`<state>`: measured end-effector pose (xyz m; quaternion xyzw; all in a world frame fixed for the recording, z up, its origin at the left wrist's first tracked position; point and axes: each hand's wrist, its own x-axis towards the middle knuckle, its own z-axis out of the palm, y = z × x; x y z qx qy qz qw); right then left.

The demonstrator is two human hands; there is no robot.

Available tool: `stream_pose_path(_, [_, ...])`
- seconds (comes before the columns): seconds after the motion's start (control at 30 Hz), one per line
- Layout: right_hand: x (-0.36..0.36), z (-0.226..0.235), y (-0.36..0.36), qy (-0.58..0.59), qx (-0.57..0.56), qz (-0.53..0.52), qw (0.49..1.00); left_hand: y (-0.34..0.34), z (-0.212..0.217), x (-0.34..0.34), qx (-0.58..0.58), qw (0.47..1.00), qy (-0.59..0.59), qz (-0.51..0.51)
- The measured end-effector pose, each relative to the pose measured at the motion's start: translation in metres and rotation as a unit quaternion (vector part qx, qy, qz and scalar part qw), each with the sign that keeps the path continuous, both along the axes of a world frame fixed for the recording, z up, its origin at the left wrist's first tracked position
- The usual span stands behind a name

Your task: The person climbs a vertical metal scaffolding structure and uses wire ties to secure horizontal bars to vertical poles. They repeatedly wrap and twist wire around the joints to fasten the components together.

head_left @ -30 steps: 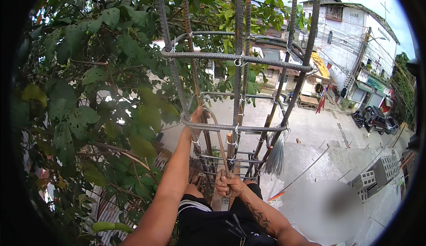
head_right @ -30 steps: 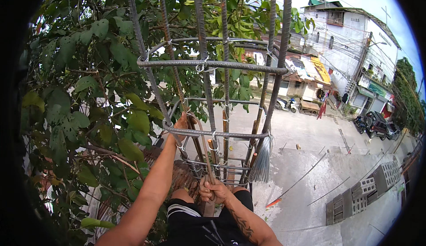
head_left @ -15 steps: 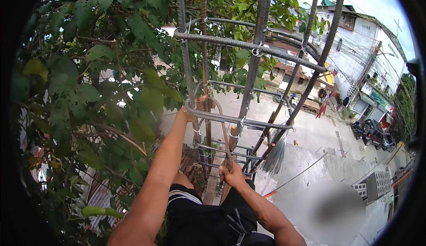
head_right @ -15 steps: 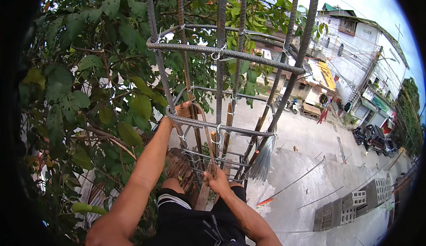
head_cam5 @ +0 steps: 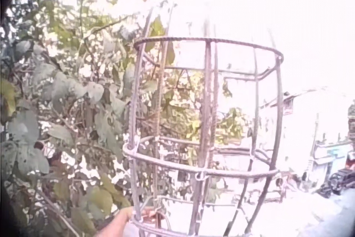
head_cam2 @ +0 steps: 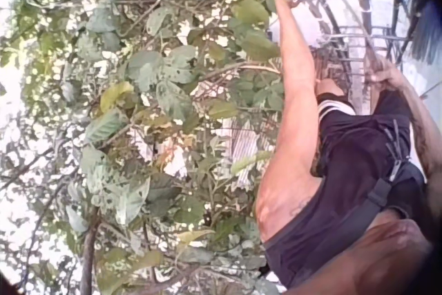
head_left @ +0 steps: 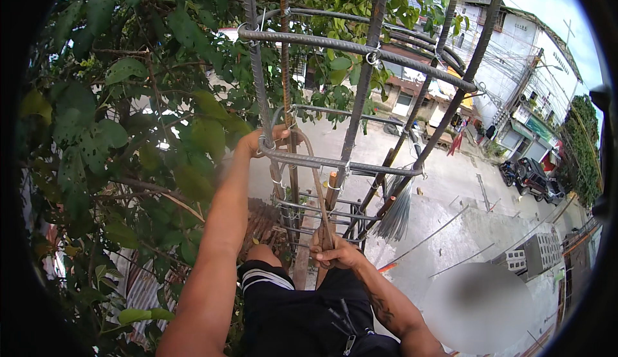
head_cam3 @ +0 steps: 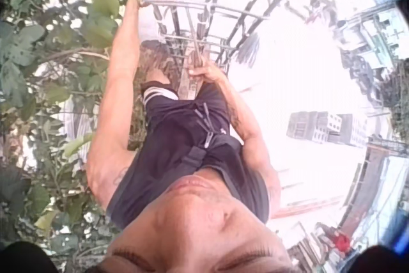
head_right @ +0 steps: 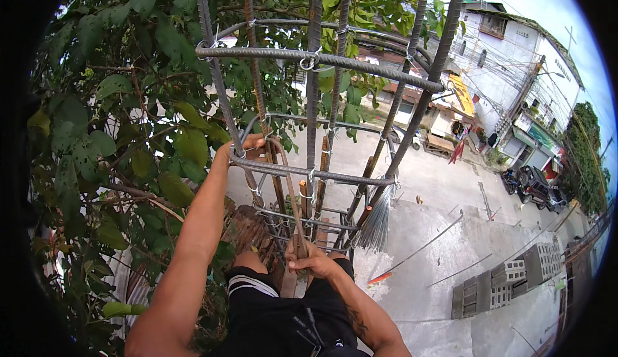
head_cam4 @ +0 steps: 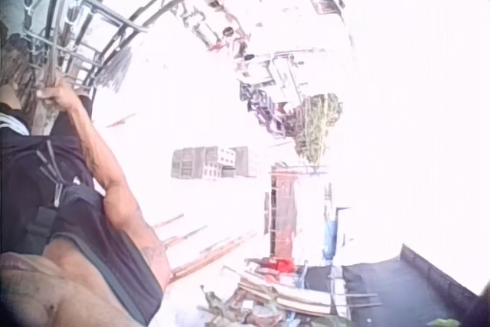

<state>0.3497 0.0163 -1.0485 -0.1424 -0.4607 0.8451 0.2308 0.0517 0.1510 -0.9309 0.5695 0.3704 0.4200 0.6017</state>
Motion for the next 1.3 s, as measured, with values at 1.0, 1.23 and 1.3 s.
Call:
stream_pose_path(1.0, [0.013, 0.123, -0.018, -0.500, 0.351, -0.101, 0.785, 0.030, -0.058, -0.003, 0.174, 0.977, 0.095, 0.073])
stream_pose_path(1.23, [-0.014, 0.017, 0.001, -0.487, 0.444, -0.255, 0.708, 0.044, -0.099, 0.020, 0.269, 0.942, -0.006, 0.202])
stream_pose_path(1.3, [-0.017, 0.002, 0.005, -0.449, 0.468, -0.273, 0.710, 0.043, -0.102, 0.025, 0.258, 0.937, -0.019, 0.235])
